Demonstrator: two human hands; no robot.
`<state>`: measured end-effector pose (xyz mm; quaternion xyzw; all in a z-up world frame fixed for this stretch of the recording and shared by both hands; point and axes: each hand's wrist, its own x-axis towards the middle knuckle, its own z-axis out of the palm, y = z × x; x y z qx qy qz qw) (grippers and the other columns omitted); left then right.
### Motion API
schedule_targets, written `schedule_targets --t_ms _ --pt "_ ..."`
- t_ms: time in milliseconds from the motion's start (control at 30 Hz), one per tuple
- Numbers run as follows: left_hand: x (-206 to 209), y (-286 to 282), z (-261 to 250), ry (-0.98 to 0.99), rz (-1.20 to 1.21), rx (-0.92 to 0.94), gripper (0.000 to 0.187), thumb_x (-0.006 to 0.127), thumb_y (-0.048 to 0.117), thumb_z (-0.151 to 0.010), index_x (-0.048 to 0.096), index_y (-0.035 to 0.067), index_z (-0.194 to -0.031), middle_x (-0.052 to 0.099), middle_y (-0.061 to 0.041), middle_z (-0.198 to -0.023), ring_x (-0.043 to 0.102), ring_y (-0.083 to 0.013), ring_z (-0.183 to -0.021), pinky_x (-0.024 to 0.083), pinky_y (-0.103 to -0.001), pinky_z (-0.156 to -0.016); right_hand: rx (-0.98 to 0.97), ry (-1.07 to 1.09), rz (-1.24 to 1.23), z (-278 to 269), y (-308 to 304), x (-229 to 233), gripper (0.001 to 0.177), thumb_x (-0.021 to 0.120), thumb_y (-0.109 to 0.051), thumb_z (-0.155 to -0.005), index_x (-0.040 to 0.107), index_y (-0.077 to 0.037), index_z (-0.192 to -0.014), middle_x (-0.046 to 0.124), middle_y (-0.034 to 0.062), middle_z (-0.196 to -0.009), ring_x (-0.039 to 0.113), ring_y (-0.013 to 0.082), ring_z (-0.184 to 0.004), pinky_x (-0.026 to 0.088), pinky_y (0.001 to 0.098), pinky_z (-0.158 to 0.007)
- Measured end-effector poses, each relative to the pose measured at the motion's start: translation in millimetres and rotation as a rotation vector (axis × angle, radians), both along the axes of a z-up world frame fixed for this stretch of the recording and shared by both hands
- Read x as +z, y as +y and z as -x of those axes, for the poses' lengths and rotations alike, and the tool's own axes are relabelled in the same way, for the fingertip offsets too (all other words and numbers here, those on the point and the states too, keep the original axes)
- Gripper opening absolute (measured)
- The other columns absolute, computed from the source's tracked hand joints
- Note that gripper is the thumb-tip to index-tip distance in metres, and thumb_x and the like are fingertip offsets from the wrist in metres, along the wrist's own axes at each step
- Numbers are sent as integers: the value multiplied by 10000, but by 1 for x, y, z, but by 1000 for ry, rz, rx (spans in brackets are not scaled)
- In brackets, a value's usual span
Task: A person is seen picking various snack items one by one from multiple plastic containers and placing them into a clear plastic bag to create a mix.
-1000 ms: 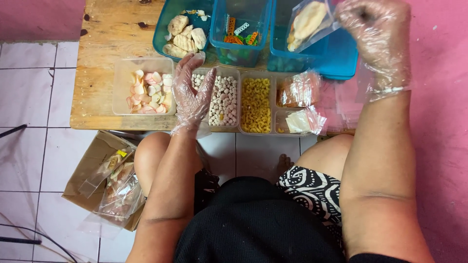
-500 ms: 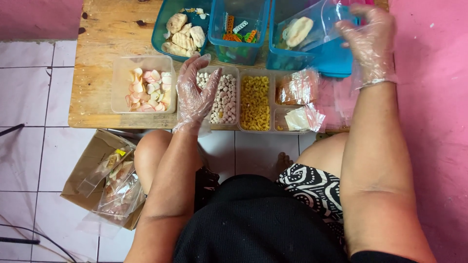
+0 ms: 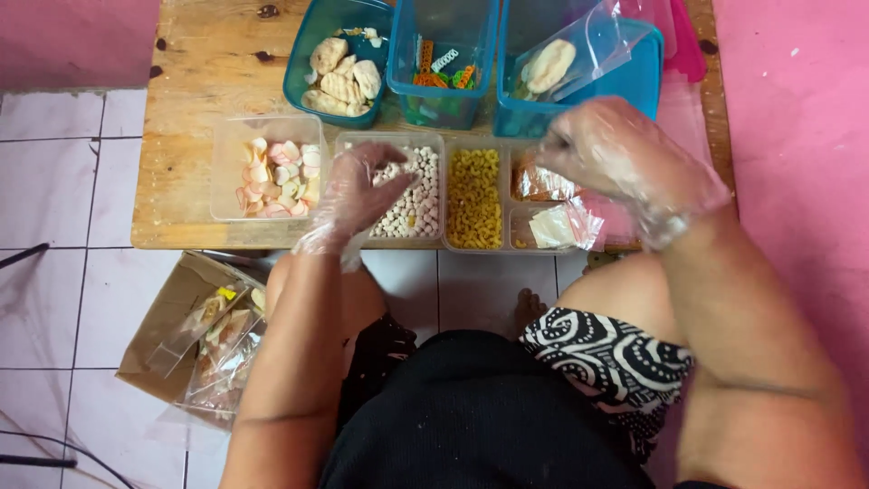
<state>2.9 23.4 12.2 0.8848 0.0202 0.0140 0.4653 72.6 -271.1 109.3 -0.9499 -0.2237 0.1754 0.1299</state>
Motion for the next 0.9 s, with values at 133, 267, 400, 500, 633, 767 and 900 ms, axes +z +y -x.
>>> schedule_targets --t_ms 133,267,400,500,633,767,900 --pt "9 -1 27 141 -562 -340 355 935 326 -669 821 163 -963 737 -114 -1040 683 -301 -991 552 -453 -930 234 -259 169 41 -110 -74 533 684 -404 -866 645 -68 -1277 662 133 -1273 638 301 -1201 509 431 -1061" --pt "26 -21 91 231 -632 -464 415 912 319 -678 767 139 -1023 640 -71 -1129 551 -293 -1166 467 -444 -1012 -34 208 484 132 -89 -36 315 854 -283 -780 762 -158 -1053 736 51 -1083 767 185 -963 639 299 -976" --pt "3 -31 122 209 -1112 -676 289 740 322 -779 770 58 -894 641 -188 -1108 507 -413 -1184 431 -561 -1007 68 -675 -160 191 -130 -84 318 761 -211 -757 708 -124 -1059 661 65 -1185 631 261 -1062 523 400 -979" --pt "-19 -29 150 150 -1029 -580 260 583 163 -850 734 -40 -911 645 -244 -1153 477 -515 -1280 403 -613 -1072 104 -587 -264 187 -128 -77 183 706 39 -757 658 -73 -893 640 82 -971 618 264 -820 551 401 -779" --pt "-4 -34 154 155 -1044 -608 233 600 170 -864 756 1 -902 649 -205 -1096 477 -500 -1250 406 -633 -1094 -68 -527 111 145 -143 -65 168 777 -84 -905 695 -58 -760 603 45 -752 560 173 -610 566 324 -611" --pt "25 -28 142 223 -1191 -748 226 578 150 -901 753 22 -964 554 -223 -1391 364 -431 -1477 219 -729 -1229 -158 -691 82 124 -132 -54 44 751 -67 -845 731 -33 -824 659 111 -857 638 327 -773 548 419 -756" --pt "12 7 138 -237 -1342 -370 244 585 257 -849 753 133 -978 583 -123 -1480 403 -422 -1493 214 -751 -1202 -87 -298 -223 77 -126 -65 241 731 -195 -888 743 -26 -1059 729 173 -1002 667 361 -960 534 469 -858"
